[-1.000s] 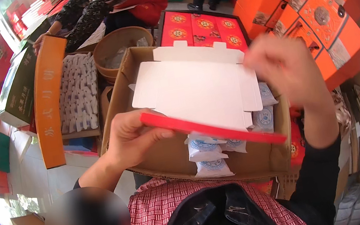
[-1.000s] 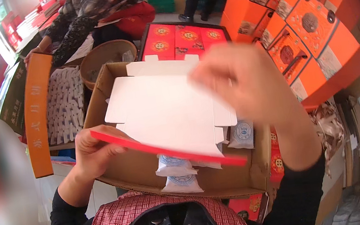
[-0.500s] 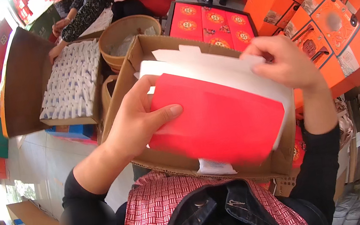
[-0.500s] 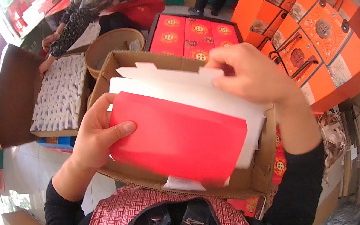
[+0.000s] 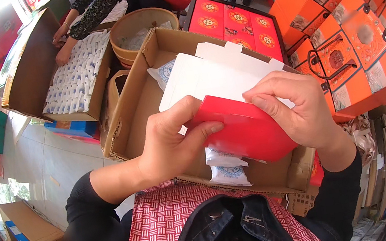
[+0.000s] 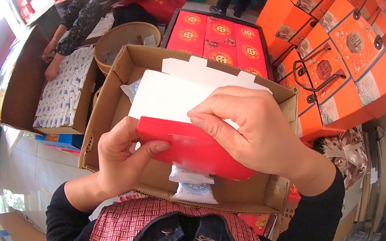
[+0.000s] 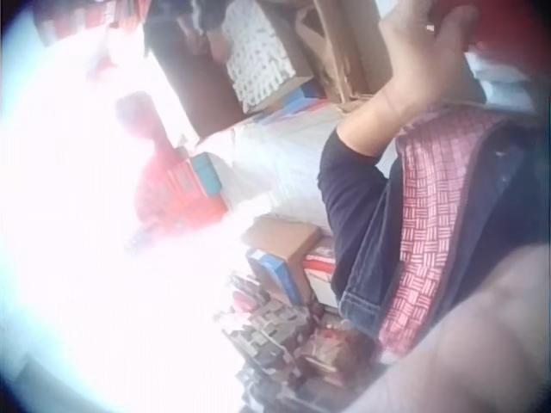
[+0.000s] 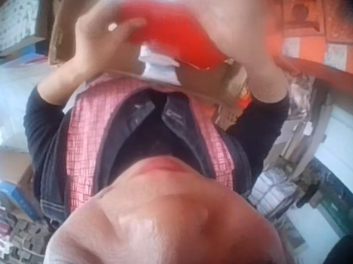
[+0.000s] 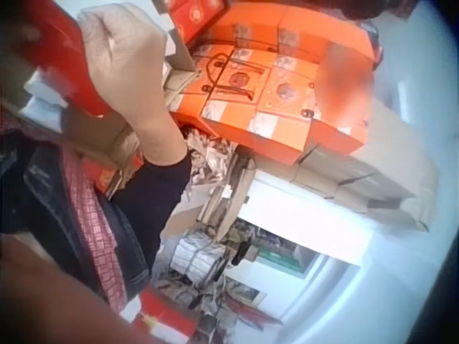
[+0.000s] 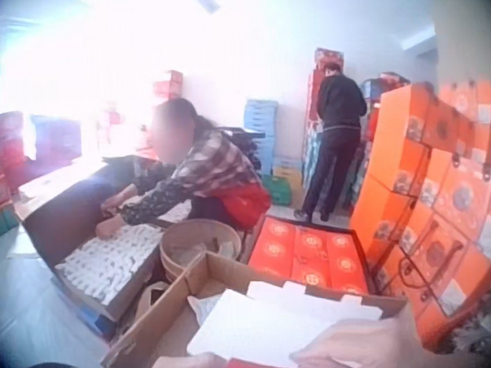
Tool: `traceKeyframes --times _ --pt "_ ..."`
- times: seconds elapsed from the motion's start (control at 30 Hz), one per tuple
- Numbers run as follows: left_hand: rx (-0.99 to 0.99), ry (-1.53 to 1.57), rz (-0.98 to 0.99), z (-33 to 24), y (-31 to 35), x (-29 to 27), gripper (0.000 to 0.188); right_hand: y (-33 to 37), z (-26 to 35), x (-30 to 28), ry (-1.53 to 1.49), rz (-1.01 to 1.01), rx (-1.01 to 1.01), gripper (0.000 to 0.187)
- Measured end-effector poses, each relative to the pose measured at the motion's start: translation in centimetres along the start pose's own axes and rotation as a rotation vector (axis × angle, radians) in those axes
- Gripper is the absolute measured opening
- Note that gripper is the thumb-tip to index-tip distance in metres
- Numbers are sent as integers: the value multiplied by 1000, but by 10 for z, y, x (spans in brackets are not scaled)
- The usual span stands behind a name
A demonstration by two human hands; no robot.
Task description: The person assembles red gift boxes by folding flat cardboard pieces, inserting small wrapped items, and closing the flaps. The finished boxes are placed into a larger tray. The person repeats this process for multiple boxes.
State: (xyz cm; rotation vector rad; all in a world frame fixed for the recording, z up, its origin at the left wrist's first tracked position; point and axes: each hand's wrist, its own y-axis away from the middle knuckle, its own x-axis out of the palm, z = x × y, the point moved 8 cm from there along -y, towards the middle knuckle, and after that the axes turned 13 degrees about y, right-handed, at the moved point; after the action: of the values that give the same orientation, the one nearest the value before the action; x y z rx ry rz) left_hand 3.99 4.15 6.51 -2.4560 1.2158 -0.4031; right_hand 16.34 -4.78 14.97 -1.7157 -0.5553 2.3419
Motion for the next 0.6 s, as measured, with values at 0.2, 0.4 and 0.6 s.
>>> traceKeyframes --times 0.2,0.4,0.6 --pt "22 -11 -38 4 2 -3 18 2 41 -10 231 -121 -205 22" --pt "86 -78 -43 -12 3 0 19 20 76 -5 515 -135 -458 31" --pt "230 -151 163 -18 8 8 23 6 50 1 -64 205 -175 21"
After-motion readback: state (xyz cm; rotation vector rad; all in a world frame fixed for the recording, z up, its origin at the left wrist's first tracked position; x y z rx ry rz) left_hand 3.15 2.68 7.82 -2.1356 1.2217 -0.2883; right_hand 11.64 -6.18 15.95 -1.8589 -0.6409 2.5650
